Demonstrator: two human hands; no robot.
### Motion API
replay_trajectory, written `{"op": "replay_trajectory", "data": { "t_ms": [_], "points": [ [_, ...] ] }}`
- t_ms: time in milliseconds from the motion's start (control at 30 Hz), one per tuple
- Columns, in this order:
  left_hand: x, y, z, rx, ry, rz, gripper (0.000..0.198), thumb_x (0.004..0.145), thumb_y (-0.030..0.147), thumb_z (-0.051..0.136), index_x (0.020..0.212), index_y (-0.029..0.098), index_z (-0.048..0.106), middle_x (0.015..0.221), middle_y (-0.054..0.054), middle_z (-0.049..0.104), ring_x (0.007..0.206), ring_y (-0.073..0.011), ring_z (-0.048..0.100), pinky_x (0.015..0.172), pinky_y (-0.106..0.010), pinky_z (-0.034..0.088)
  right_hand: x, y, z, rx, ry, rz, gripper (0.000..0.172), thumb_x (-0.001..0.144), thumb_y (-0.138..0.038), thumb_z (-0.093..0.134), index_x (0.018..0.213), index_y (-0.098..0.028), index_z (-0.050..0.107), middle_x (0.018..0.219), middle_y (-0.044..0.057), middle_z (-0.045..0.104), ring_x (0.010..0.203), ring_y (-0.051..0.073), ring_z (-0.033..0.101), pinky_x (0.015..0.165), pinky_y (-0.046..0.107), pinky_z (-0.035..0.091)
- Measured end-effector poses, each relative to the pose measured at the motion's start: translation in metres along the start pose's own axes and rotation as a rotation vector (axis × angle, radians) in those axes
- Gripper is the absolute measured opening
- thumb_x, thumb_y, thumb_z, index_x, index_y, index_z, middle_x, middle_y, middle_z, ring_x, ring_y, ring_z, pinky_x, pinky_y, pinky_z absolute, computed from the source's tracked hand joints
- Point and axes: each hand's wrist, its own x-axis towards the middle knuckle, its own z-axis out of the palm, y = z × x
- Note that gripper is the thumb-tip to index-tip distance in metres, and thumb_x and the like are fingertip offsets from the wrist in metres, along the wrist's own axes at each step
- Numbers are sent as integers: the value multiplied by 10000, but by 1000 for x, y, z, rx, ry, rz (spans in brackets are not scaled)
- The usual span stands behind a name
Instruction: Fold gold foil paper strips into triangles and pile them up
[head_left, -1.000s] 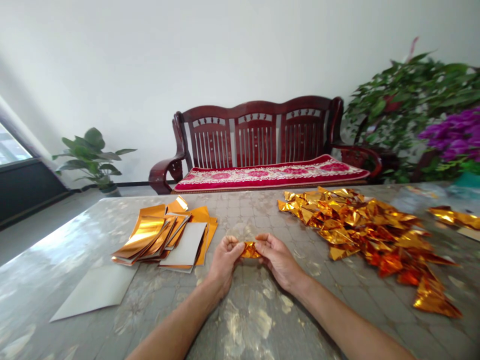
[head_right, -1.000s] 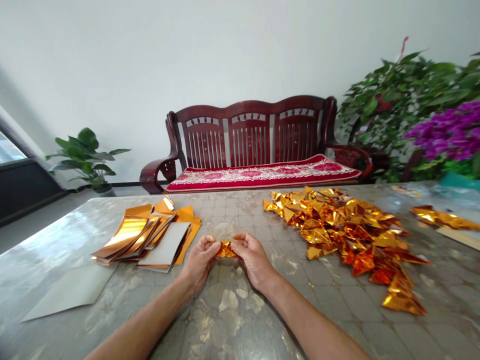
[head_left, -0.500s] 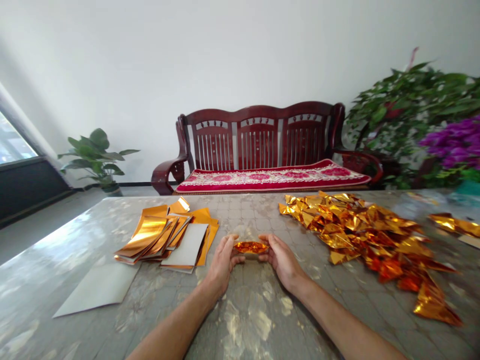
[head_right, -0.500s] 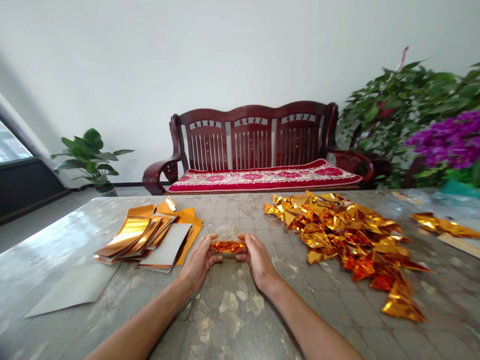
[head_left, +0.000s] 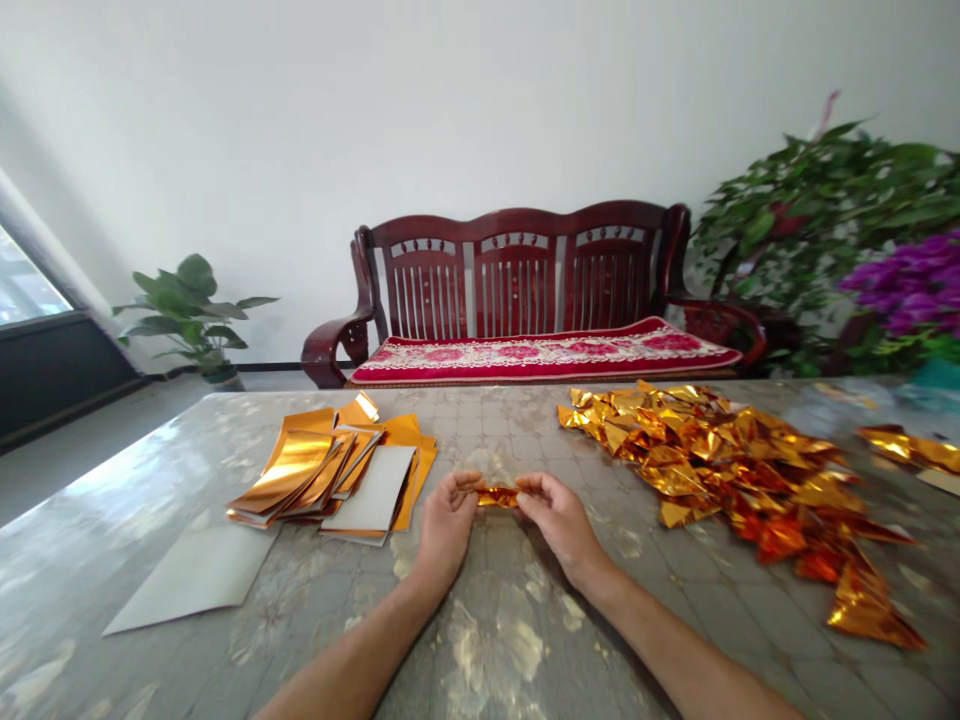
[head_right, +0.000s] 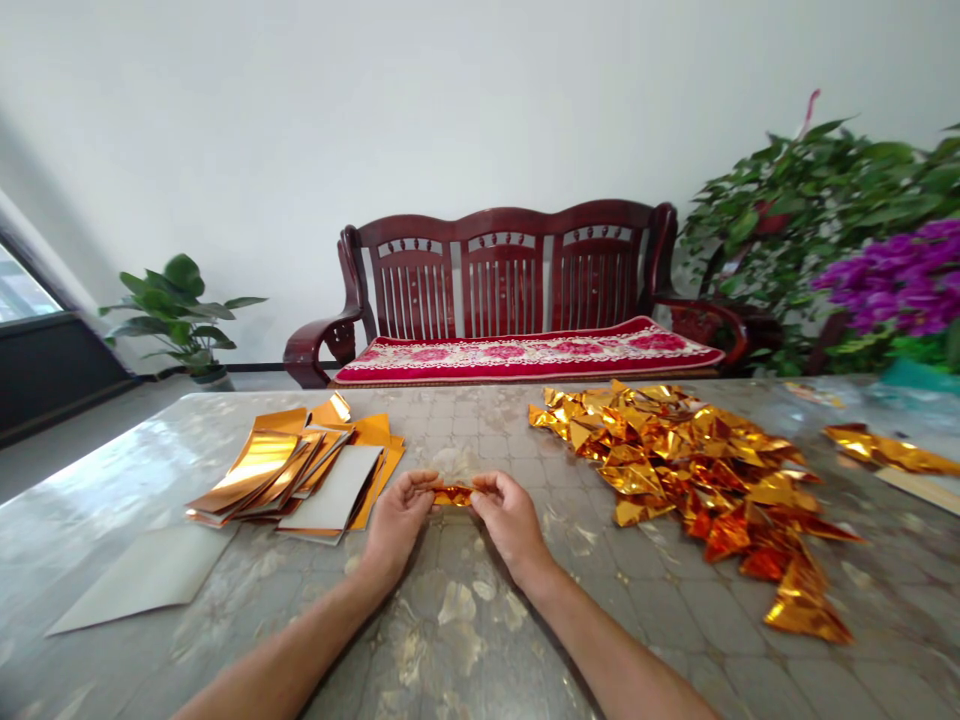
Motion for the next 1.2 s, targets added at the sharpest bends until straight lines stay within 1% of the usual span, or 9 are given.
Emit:
{"op": "replay_trajectory", "data": {
  "t_ms": [200, 433, 533, 667, 867, 933, 1000, 1100, 1200],
  "points": [
    [-6, 1, 2, 42, -5, 139, 246, 696, 94, 720, 919, 195, 696, 924, -36, 742, 852, -181, 716, 789, -259, 554, 2, 0, -1, -215, 40, -157, 129, 731, -279, 656, 832, -224, 715, 795, 25, 721, 745, 215, 639, 725, 331, 484],
    [-5, 2, 3, -4, 32, 79, 110, 689, 156, 754, 764, 169, 674, 1125, -78, 710, 858, -190, 716, 760, -278, 559, -3, -4, -1, -363, 79, -357, 162, 804, -242, 594, 890, -259, 730, 912, 40, 726, 886, 233, 643, 824, 346, 475],
    [-2, 0, 1, -6, 61, 87, 120, 667, 164, 770, 753, 166, 687, 998, -58, 727, 793, -156, 692, 750, -254, 535, -6, -5, 0, -385, 86, -397, 142, 806, -241, 596, 864, -266, 724, 887, 37, 715, 864, 233, 636, 818, 347, 475],
    [-1, 0, -2, 52, 67, 92, 138, 636, 159, 779, 754, 164, 708, 685, 2, 681, 594, -110, 593, 604, -199, 465, -6, -6, 2, -376, 80, -400, 127, 803, -237, 602, 851, -259, 717, 859, 34, 712, 827, 225, 634, 787, 334, 476],
    [0, 6, -1, 7, -5, 108, 113, 611, 172, 789, 699, 155, 719, 710, -26, 710, 693, -140, 633, 697, -221, 488, -4, -6, 6, -217, 63, -271, 80, 751, -289, 674, 792, -221, 691, 769, 28, 699, 734, 212, 624, 717, 320, 476],
    [0, 6, 0, 14, -19, 94, 141, 589, 179, 807, 691, 151, 713, 701, -26, 711, 666, -132, 633, 667, -213, 492, -4, -7, 6, -184, 71, -251, 89, 741, -299, 679, 770, -215, 679, 743, 22, 690, 716, 206, 616, 701, 313, 472],
    [-1, 5, 0, 3, -30, 29, 192, 575, 210, 824, 705, 148, 697, 636, -5, 685, 520, -91, 575, 519, -179, 445, -3, -7, 5, -182, 80, -241, 87, 735, -298, 675, 754, -214, 676, 727, 18, 686, 702, 202, 610, 688, 309, 467],
    [-4, 5, 1, -21, -66, -112, 292, 589, 295, 828, 782, 144, 669, 523, 28, 629, 337, -45, 431, 346, -145, 284, -1, -6, 3, -220, 88, -229, 79, 728, -292, 668, 741, -216, 685, 716, 13, 688, 695, 201, 609, 684, 308, 462],
    [-7, 8, 2, -77, -105, -189, 394, 557, 327, 860, 829, 137, 648, 568, 6, 664, 377, -62, 518, 363, -139, 361, 1, -5, 2, -241, 71, -211, 83, 723, -290, 664, 733, -215, 696, 717, 13, 693, 706, 202, 613, 693, 307, 460]
  ]
}}
